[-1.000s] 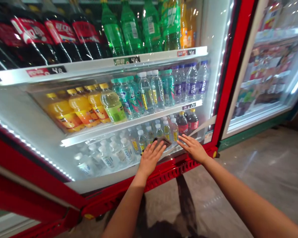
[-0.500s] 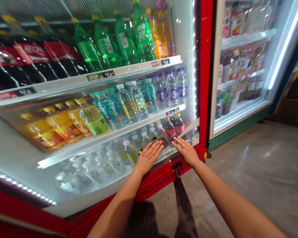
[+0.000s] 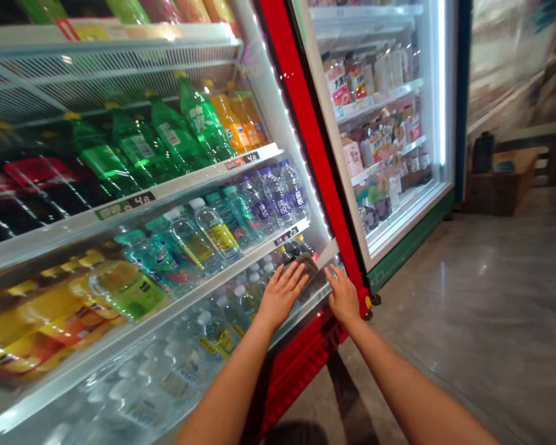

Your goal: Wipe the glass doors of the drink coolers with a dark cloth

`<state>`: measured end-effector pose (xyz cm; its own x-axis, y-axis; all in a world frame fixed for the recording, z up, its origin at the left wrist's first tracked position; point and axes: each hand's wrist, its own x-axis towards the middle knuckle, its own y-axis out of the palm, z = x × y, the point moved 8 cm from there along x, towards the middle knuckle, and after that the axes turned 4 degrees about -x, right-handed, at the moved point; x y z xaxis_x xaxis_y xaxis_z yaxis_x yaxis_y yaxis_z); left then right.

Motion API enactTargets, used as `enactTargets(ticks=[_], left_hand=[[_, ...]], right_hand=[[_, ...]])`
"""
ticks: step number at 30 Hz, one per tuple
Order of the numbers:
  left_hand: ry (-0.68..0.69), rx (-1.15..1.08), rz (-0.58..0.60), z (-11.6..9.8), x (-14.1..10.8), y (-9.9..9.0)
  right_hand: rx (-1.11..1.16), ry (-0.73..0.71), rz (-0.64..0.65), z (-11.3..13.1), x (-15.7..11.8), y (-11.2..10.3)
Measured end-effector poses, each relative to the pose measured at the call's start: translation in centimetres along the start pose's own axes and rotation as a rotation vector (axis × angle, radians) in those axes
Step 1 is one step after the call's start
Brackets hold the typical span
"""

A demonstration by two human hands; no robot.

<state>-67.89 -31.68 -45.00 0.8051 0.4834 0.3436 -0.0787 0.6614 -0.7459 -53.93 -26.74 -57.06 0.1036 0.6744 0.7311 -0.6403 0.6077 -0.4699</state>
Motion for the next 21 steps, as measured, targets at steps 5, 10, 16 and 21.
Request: enactTargets(ticks=[5, 10, 16, 21], left_hand=[[0.202, -0.003, 0.072, -1.3, -2.2, 1.2], [-0.009, 0.05, -0.04, 2.0, 5.9, 0.0], [0.136, -0.031, 0.038, -1.7, 9.4, 5.2], [0.286, -0.022, 0.053, -3.1, 8.4, 7.0]], right_hand=[[0.006, 0.064, 0.03, -1.2, 0.3, 0.2], [-0.017, 0.177, 0.059, -2.5, 0.4, 0.3], [-0.035, 0.271, -0.002, -4.9, 0.0, -0.4], [-0.061, 0.21, 0.025, -5.6, 0.6, -0.7]])
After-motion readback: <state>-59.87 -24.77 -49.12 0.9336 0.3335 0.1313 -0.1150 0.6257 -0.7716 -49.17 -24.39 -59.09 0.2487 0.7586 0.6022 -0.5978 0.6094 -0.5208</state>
